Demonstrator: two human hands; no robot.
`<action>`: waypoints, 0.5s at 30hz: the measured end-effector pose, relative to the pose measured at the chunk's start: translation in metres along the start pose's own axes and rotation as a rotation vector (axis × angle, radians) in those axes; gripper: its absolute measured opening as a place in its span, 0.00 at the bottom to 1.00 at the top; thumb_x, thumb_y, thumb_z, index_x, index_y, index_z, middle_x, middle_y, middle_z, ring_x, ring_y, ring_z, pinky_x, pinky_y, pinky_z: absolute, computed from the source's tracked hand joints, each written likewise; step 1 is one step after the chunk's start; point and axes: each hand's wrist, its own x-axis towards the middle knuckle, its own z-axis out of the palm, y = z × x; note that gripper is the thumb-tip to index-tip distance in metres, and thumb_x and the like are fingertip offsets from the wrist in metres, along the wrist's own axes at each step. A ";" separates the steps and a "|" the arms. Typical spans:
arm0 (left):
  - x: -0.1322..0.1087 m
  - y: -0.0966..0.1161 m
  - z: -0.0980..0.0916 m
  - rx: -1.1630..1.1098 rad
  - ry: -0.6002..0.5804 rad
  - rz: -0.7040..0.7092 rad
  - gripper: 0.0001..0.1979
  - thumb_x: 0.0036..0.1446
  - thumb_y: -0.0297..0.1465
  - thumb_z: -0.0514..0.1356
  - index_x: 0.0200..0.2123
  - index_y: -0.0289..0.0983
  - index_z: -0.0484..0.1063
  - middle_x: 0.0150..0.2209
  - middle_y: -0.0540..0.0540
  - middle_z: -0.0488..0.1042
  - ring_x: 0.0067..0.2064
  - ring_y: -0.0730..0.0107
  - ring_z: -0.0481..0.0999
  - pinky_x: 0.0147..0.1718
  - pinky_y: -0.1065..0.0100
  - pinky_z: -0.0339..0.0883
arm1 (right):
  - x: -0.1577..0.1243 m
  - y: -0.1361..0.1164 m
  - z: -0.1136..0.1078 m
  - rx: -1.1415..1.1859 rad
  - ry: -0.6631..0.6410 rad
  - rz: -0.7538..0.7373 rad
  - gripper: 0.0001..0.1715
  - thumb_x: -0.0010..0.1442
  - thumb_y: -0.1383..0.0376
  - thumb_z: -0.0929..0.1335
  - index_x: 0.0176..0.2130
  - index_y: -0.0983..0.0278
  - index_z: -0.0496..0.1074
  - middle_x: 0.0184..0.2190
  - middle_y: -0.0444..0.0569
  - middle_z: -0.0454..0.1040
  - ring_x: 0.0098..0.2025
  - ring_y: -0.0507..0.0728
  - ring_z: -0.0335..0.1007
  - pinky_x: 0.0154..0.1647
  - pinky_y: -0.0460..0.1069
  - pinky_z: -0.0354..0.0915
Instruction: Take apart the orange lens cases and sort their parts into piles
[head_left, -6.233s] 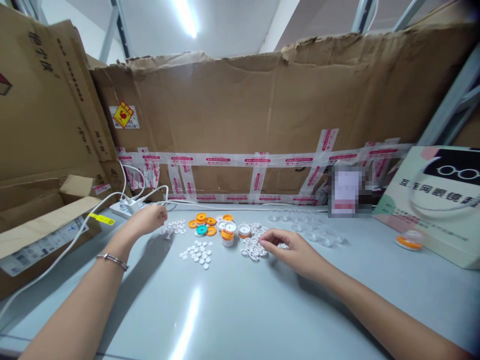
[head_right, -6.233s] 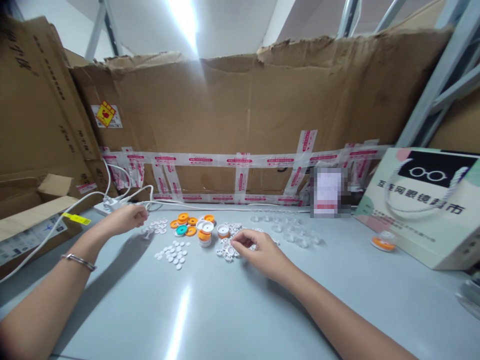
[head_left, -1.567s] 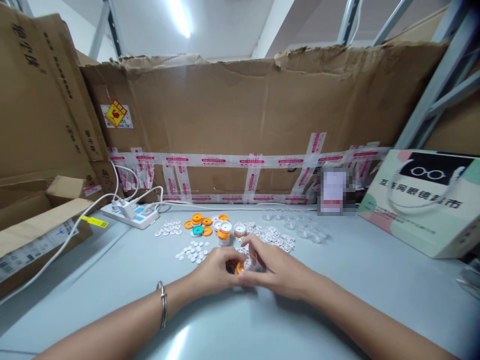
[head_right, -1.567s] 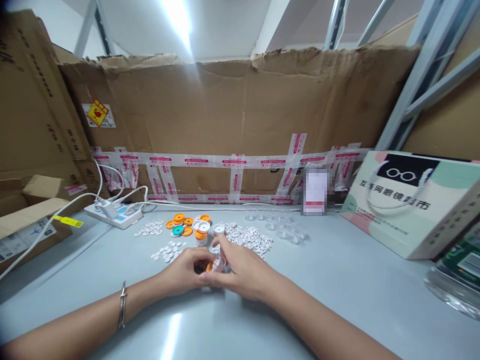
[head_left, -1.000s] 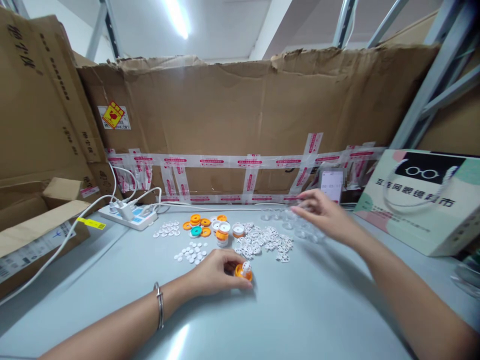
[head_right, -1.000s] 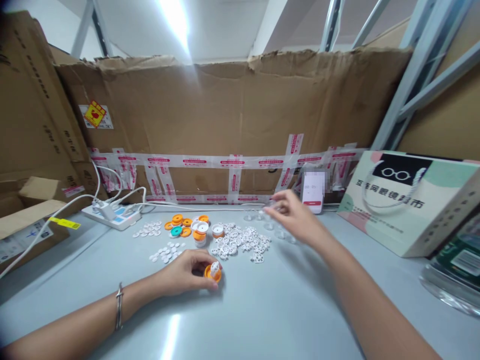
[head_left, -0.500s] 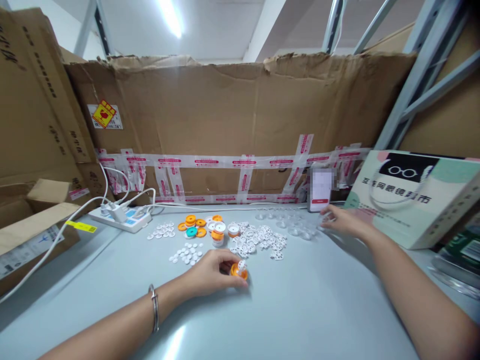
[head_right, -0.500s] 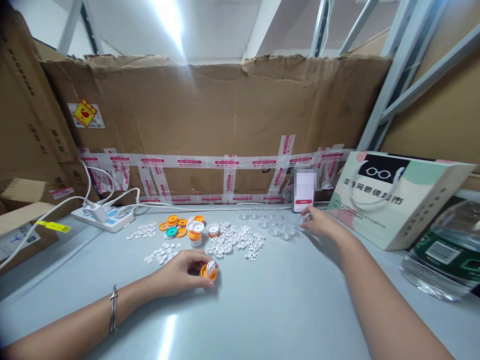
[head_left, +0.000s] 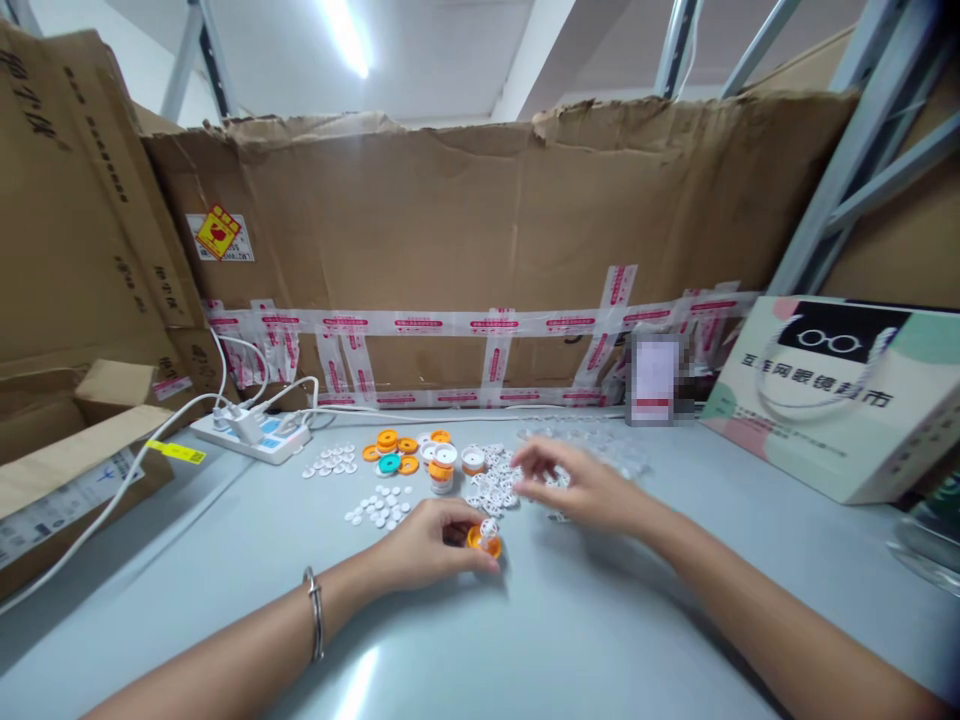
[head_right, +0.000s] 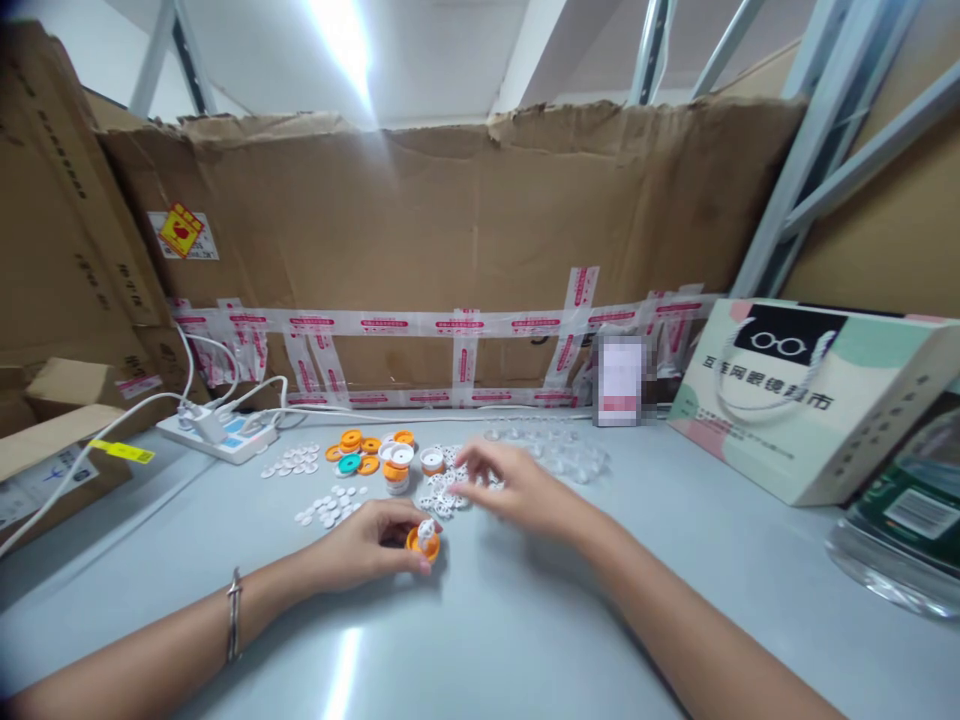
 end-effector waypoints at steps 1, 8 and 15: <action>0.000 0.000 0.000 -0.028 -0.008 0.005 0.14 0.46 0.38 0.62 0.29 0.31 0.71 0.24 0.51 0.65 0.27 0.75 0.62 0.27 0.74 0.57 | 0.000 -0.008 0.013 0.022 -0.103 -0.060 0.13 0.54 0.58 0.66 0.37 0.63 0.66 0.31 0.45 0.70 0.32 0.52 0.65 0.33 0.46 0.62; 0.001 0.000 0.002 -0.039 0.009 0.046 0.12 0.45 0.36 0.63 0.27 0.32 0.70 0.22 0.54 0.62 0.26 0.77 0.60 0.25 0.76 0.55 | -0.008 -0.013 0.054 -0.071 -0.147 -0.210 0.07 0.58 0.70 0.61 0.37 0.65 0.66 0.33 0.49 0.71 0.34 0.53 0.66 0.36 0.47 0.61; -0.003 0.004 0.005 0.222 0.132 0.038 0.10 0.46 0.35 0.63 0.28 0.33 0.74 0.24 0.52 0.63 0.26 0.76 0.62 0.25 0.75 0.54 | -0.009 -0.012 0.065 -0.068 0.124 -0.241 0.08 0.59 0.69 0.57 0.34 0.63 0.63 0.29 0.49 0.70 0.31 0.54 0.66 0.32 0.47 0.62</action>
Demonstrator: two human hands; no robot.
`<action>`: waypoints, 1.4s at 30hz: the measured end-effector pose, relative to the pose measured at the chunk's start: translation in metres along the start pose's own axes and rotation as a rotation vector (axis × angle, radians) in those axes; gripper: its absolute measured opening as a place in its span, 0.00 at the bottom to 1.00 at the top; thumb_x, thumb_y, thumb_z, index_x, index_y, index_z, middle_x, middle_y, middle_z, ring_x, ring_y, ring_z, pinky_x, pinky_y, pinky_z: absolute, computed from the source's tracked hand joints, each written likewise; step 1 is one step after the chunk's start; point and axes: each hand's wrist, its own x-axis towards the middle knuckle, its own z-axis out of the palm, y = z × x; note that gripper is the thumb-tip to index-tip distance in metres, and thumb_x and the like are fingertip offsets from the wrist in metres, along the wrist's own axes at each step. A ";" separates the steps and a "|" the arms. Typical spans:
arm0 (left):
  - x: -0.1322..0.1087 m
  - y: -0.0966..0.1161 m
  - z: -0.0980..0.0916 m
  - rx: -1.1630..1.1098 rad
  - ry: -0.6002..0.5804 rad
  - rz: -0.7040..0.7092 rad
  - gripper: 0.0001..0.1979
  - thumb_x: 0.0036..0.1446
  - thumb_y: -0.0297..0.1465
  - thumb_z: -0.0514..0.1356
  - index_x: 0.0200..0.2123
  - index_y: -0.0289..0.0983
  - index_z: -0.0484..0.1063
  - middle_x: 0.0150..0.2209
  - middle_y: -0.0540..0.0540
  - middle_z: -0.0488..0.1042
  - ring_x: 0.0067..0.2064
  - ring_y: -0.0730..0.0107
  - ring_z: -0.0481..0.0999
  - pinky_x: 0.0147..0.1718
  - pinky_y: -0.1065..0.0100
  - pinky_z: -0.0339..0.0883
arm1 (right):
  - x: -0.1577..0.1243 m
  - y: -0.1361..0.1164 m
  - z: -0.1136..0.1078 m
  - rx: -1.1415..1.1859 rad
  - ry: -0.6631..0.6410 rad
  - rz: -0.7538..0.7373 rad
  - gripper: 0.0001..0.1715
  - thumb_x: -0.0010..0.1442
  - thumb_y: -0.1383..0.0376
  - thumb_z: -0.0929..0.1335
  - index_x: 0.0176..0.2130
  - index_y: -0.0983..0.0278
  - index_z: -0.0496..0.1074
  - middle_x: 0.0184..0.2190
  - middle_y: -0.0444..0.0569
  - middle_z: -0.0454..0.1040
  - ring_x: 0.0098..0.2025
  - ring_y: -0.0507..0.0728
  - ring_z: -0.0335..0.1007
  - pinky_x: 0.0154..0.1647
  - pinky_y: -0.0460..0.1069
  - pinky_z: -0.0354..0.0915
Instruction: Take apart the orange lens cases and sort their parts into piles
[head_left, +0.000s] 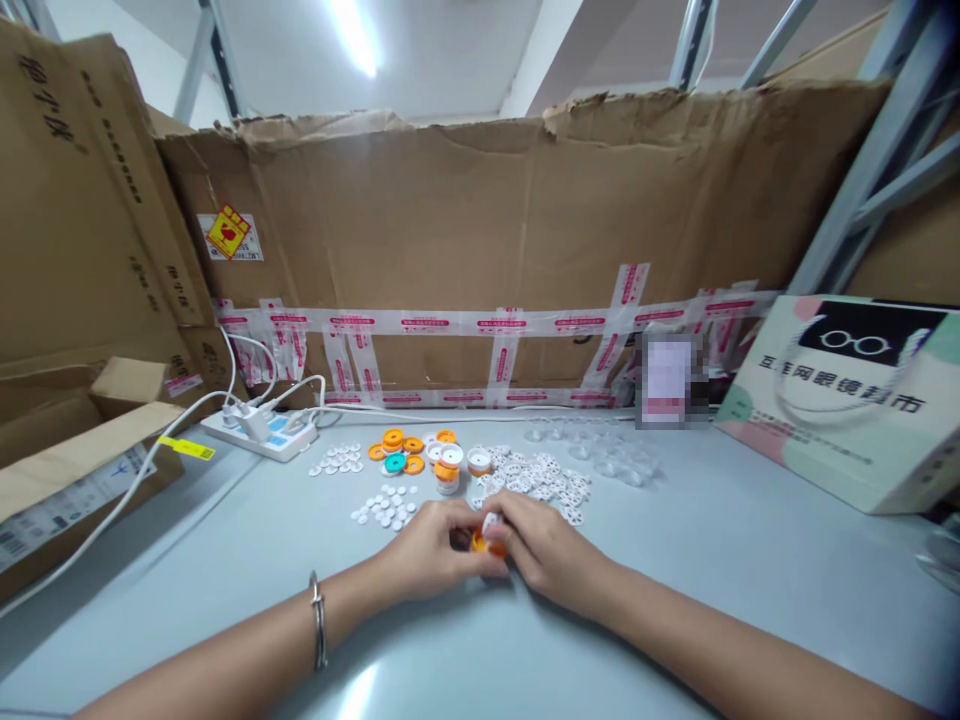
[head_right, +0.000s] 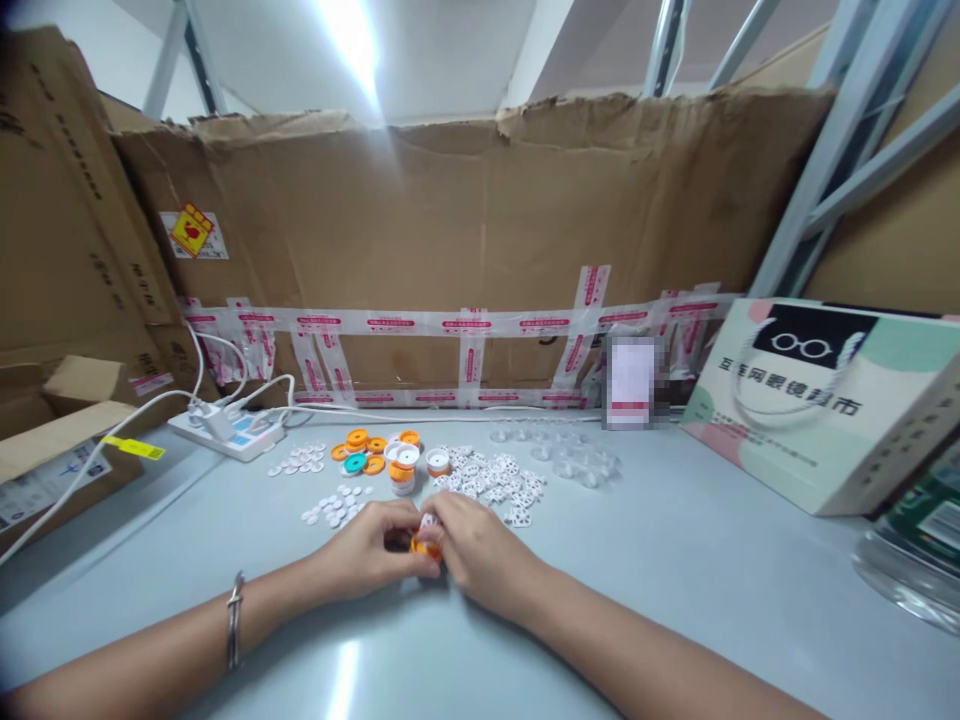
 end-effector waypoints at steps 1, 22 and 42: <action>-0.001 0.001 0.000 -0.016 -0.016 -0.007 0.11 0.46 0.36 0.63 0.30 0.33 0.74 0.24 0.52 0.63 0.26 0.76 0.62 0.25 0.75 0.54 | 0.001 0.000 -0.003 0.015 0.081 0.005 0.08 0.60 0.68 0.56 0.35 0.63 0.63 0.29 0.48 0.70 0.30 0.53 0.65 0.31 0.47 0.62; -0.001 0.014 -0.012 -0.055 0.378 0.184 0.11 0.58 0.33 0.53 0.40 0.38 0.72 0.38 0.45 0.72 0.41 0.68 0.69 0.42 0.65 0.61 | 0.011 -0.003 -0.012 0.584 0.097 0.341 0.15 0.52 0.68 0.64 0.42 0.60 0.66 0.28 0.43 0.70 0.31 0.52 0.67 0.35 0.48 0.65; -0.002 0.004 -0.009 0.239 0.448 0.380 0.05 0.53 0.26 0.58 0.35 0.36 0.71 0.30 0.47 0.73 0.33 0.71 0.71 0.33 0.69 0.66 | 0.015 -0.005 -0.005 0.818 0.024 0.579 0.19 0.49 0.51 0.68 0.30 0.64 0.76 0.25 0.45 0.75 0.31 0.53 0.72 0.38 0.50 0.69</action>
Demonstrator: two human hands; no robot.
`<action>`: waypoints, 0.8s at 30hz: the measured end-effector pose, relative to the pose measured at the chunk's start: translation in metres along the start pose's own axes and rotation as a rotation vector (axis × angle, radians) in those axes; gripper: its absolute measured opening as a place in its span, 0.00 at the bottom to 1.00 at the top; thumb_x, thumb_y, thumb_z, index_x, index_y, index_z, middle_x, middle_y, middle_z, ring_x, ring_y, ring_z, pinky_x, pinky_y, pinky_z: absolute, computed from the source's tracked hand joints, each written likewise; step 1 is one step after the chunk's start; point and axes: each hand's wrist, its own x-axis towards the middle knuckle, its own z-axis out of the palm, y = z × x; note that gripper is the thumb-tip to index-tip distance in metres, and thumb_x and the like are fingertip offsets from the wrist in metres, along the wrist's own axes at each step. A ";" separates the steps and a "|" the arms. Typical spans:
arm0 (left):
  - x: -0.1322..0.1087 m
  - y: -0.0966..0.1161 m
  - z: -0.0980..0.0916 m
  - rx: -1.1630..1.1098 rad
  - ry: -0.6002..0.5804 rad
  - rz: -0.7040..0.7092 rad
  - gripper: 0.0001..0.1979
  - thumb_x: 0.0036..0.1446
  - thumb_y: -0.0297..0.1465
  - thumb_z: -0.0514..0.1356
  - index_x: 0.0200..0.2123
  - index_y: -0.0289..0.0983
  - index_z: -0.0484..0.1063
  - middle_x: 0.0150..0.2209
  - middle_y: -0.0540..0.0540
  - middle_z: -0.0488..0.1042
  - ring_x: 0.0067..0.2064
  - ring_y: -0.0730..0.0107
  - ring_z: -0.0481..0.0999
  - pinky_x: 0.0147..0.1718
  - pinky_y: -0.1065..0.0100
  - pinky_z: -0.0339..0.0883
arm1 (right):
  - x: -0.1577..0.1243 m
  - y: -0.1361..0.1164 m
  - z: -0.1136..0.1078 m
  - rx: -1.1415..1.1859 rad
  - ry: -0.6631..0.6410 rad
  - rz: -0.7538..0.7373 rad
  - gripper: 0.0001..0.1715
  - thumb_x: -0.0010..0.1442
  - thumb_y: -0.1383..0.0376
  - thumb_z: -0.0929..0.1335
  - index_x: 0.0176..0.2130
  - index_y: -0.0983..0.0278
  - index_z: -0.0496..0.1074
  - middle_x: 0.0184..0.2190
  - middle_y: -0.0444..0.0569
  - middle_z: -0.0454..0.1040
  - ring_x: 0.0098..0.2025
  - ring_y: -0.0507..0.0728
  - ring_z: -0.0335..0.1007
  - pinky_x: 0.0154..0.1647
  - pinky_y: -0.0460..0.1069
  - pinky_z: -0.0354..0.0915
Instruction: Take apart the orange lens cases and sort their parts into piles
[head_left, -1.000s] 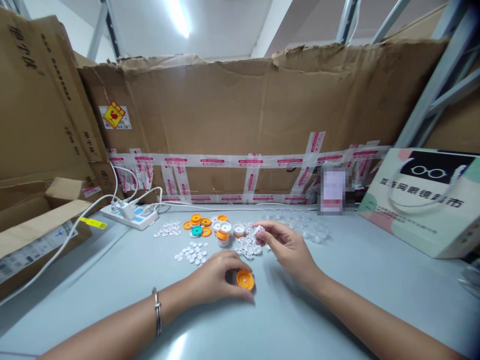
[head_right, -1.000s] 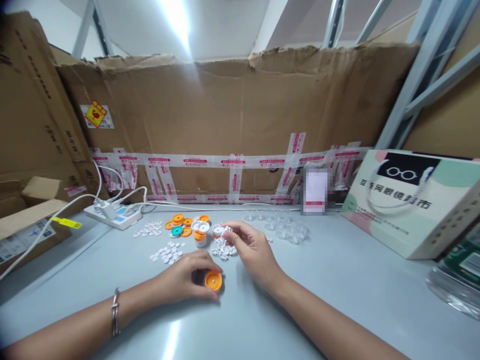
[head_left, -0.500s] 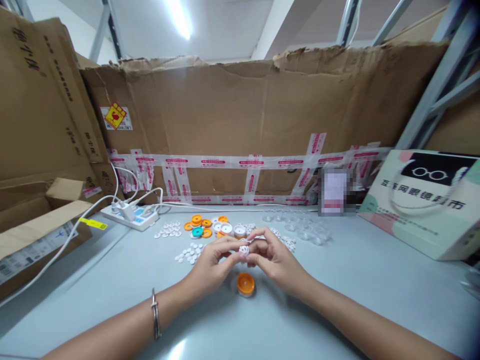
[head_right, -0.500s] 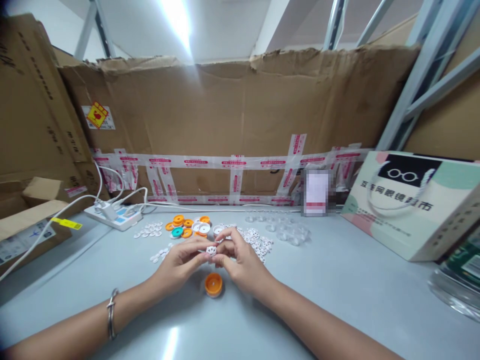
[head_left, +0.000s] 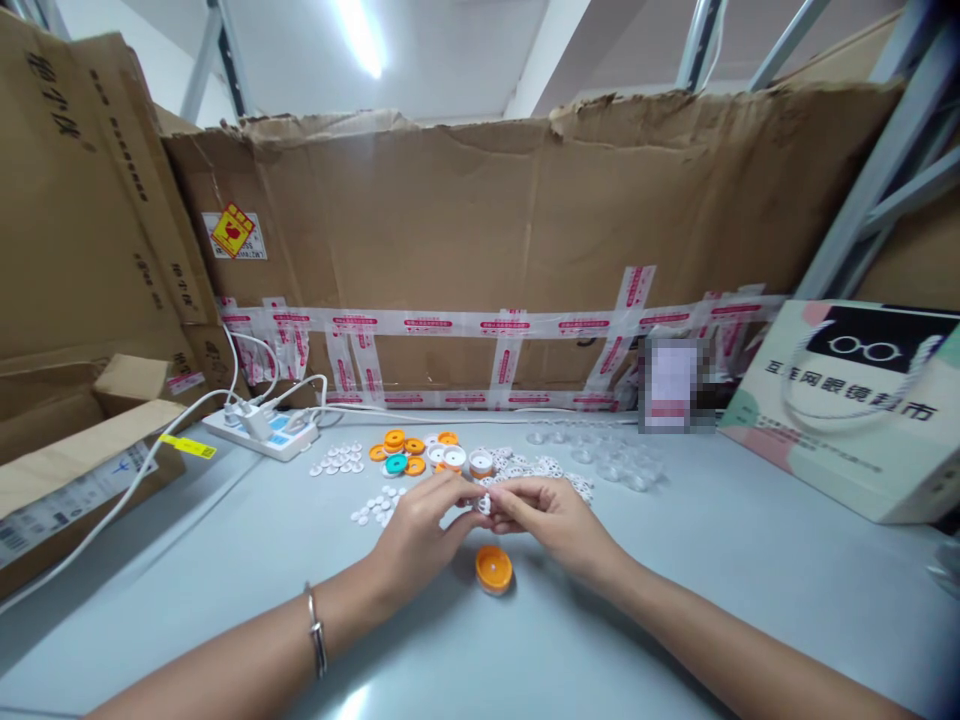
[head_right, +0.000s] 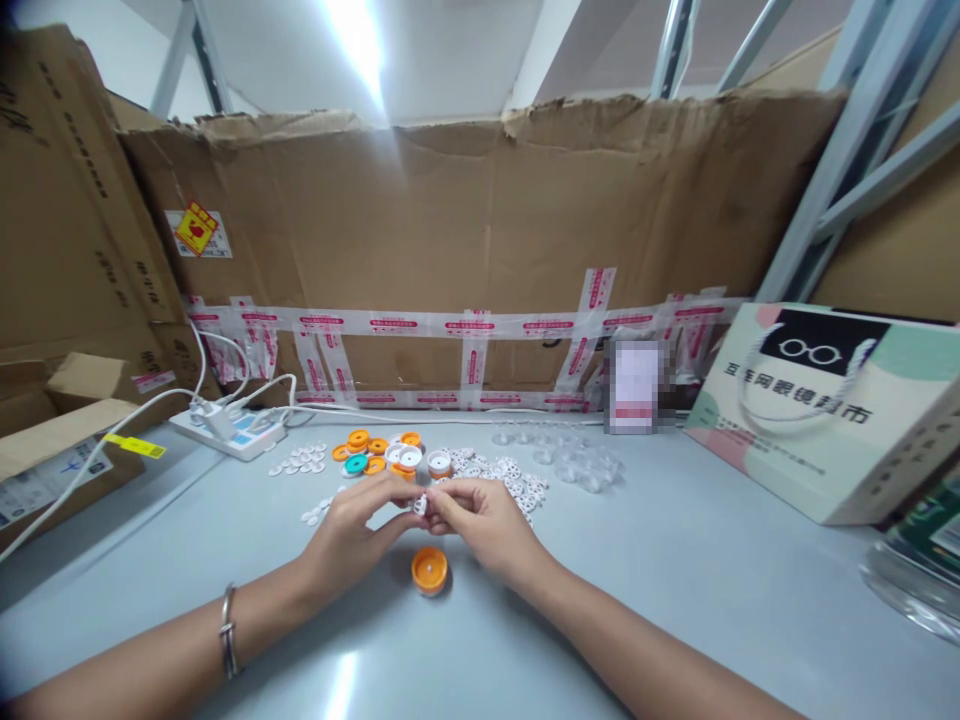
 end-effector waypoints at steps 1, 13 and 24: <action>0.000 0.000 0.001 0.022 -0.003 0.019 0.05 0.54 0.26 0.57 0.35 0.36 0.71 0.30 0.47 0.73 0.33 0.71 0.71 0.32 0.70 0.66 | 0.000 0.000 0.000 -0.003 -0.001 0.003 0.19 0.49 0.51 0.68 0.31 0.64 0.77 0.25 0.45 0.75 0.31 0.53 0.72 0.39 0.50 0.69; -0.004 0.000 0.006 0.220 -0.020 0.145 0.06 0.55 0.24 0.53 0.32 0.35 0.69 0.27 0.46 0.72 0.30 0.71 0.70 0.29 0.70 0.65 | -0.005 0.001 0.006 -0.119 0.054 -0.090 0.13 0.50 0.59 0.66 0.27 0.64 0.77 0.21 0.45 0.74 0.27 0.54 0.70 0.32 0.49 0.68; -0.003 0.001 0.007 0.178 -0.007 0.129 0.03 0.56 0.27 0.54 0.32 0.36 0.67 0.28 0.46 0.71 0.31 0.70 0.71 0.30 0.70 0.65 | 0.002 0.006 0.004 0.101 0.121 0.107 0.08 0.42 0.62 0.70 0.23 0.66 0.74 0.17 0.43 0.72 0.22 0.50 0.68 0.27 0.46 0.66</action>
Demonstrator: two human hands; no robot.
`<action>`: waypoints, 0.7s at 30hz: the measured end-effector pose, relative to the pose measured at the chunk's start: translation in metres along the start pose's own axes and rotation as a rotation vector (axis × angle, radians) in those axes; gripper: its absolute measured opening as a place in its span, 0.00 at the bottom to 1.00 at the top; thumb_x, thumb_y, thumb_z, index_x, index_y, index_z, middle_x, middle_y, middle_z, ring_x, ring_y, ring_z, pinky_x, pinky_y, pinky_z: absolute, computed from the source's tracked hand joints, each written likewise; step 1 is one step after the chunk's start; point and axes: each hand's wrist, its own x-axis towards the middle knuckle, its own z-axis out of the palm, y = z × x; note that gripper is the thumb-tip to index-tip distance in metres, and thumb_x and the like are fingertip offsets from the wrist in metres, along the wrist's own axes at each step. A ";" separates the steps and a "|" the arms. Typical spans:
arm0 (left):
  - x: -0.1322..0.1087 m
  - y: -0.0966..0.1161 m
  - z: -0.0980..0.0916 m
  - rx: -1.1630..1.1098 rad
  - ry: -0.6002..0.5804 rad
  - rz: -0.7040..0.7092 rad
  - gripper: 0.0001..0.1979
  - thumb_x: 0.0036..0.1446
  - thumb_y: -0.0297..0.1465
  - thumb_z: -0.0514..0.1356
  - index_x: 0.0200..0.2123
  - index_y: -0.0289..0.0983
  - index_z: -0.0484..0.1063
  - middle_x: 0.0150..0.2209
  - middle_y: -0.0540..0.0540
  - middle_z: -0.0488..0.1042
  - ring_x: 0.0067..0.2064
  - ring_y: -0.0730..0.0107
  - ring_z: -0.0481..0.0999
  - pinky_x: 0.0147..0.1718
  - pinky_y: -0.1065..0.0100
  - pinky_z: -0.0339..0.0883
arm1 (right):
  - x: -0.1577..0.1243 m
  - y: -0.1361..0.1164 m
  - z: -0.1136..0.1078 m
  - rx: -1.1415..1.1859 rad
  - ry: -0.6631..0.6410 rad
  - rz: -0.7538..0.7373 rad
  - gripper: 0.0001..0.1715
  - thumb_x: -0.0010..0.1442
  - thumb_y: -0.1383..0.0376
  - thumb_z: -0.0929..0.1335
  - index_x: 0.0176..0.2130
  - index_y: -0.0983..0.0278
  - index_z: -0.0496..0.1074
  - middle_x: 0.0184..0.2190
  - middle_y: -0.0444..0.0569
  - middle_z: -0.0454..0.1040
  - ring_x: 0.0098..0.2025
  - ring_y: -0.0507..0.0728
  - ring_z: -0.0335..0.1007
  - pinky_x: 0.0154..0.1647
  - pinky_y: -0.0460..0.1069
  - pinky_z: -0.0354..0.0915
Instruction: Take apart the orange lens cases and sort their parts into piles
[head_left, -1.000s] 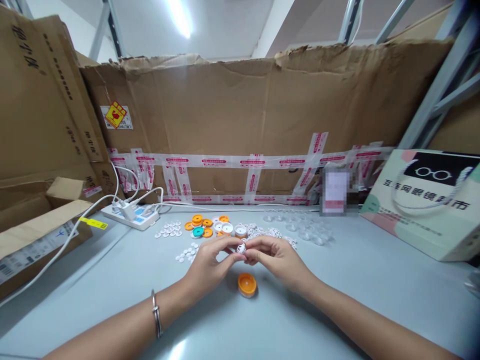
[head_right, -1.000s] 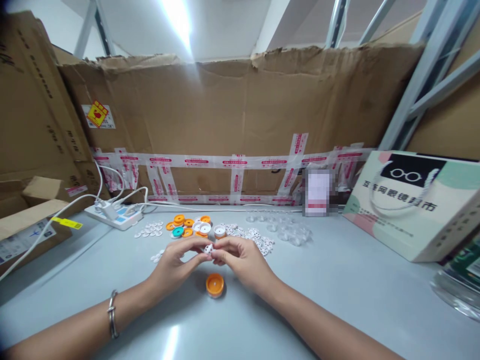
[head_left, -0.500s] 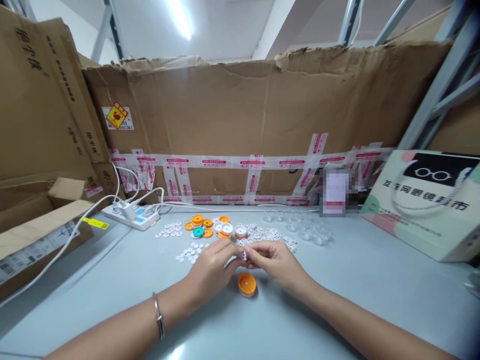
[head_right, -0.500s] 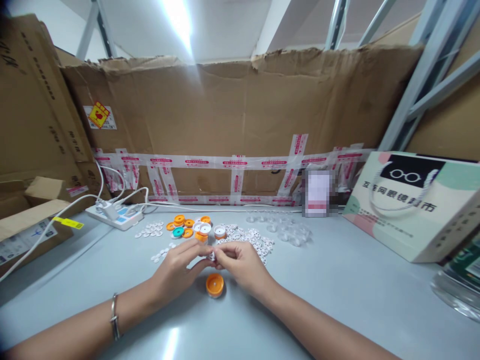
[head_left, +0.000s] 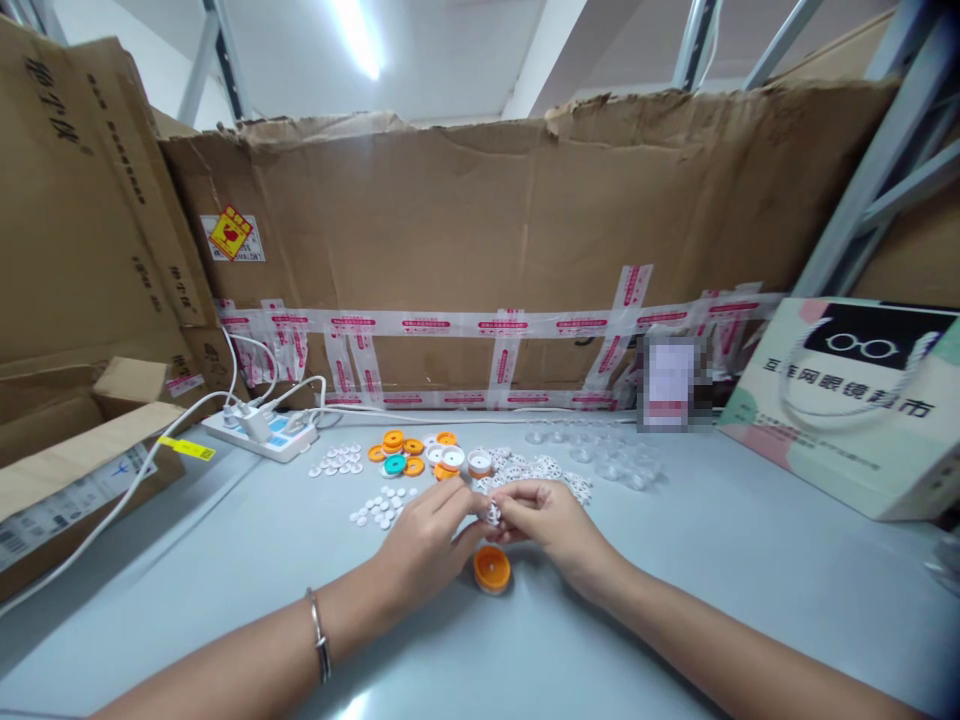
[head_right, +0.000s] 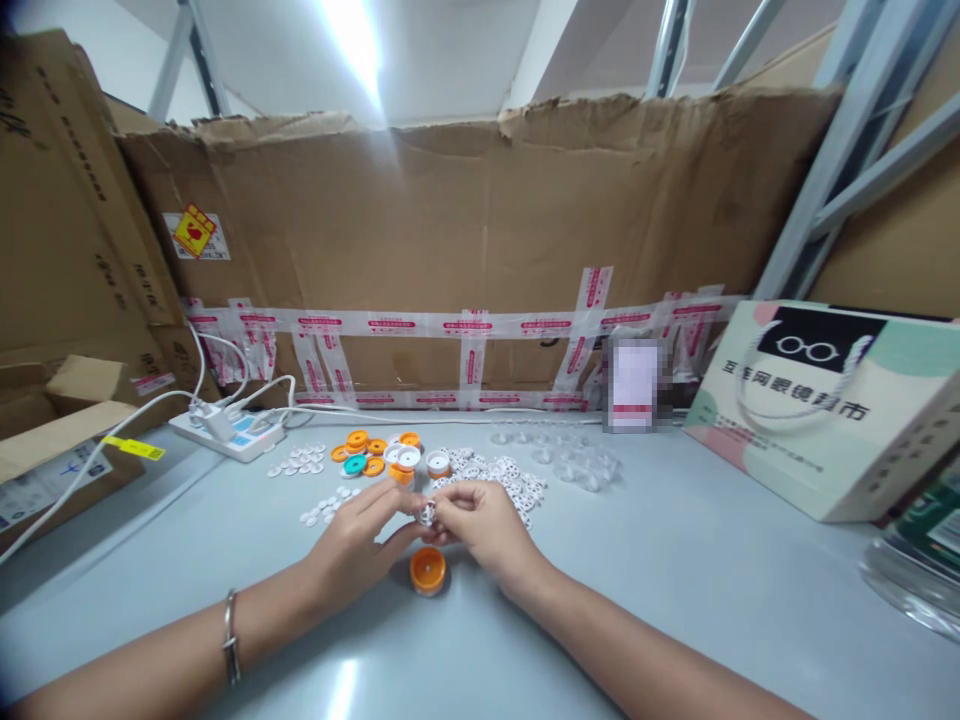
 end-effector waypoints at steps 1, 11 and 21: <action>0.000 -0.001 0.000 0.002 -0.005 -0.002 0.03 0.56 0.27 0.54 0.32 0.36 0.68 0.28 0.46 0.71 0.31 0.70 0.71 0.31 0.70 0.66 | 0.000 -0.001 0.000 0.028 -0.011 0.023 0.09 0.42 0.61 0.70 0.23 0.66 0.74 0.18 0.43 0.72 0.22 0.50 0.68 0.27 0.46 0.66; 0.002 -0.001 -0.004 -0.010 -0.003 0.066 0.03 0.55 0.26 0.55 0.33 0.35 0.68 0.29 0.45 0.73 0.32 0.69 0.72 0.31 0.70 0.66 | 0.000 -0.005 -0.002 0.018 -0.073 0.043 0.09 0.42 0.63 0.71 0.26 0.66 0.72 0.18 0.40 0.72 0.22 0.48 0.68 0.28 0.45 0.65; 0.004 -0.001 -0.006 -0.032 0.261 0.148 0.06 0.52 0.26 0.60 0.36 0.35 0.67 0.29 0.46 0.74 0.31 0.70 0.72 0.30 0.69 0.67 | 0.004 -0.004 -0.006 0.076 0.026 0.030 0.15 0.41 0.58 0.73 0.23 0.67 0.68 0.16 0.41 0.70 0.19 0.47 0.64 0.24 0.43 0.61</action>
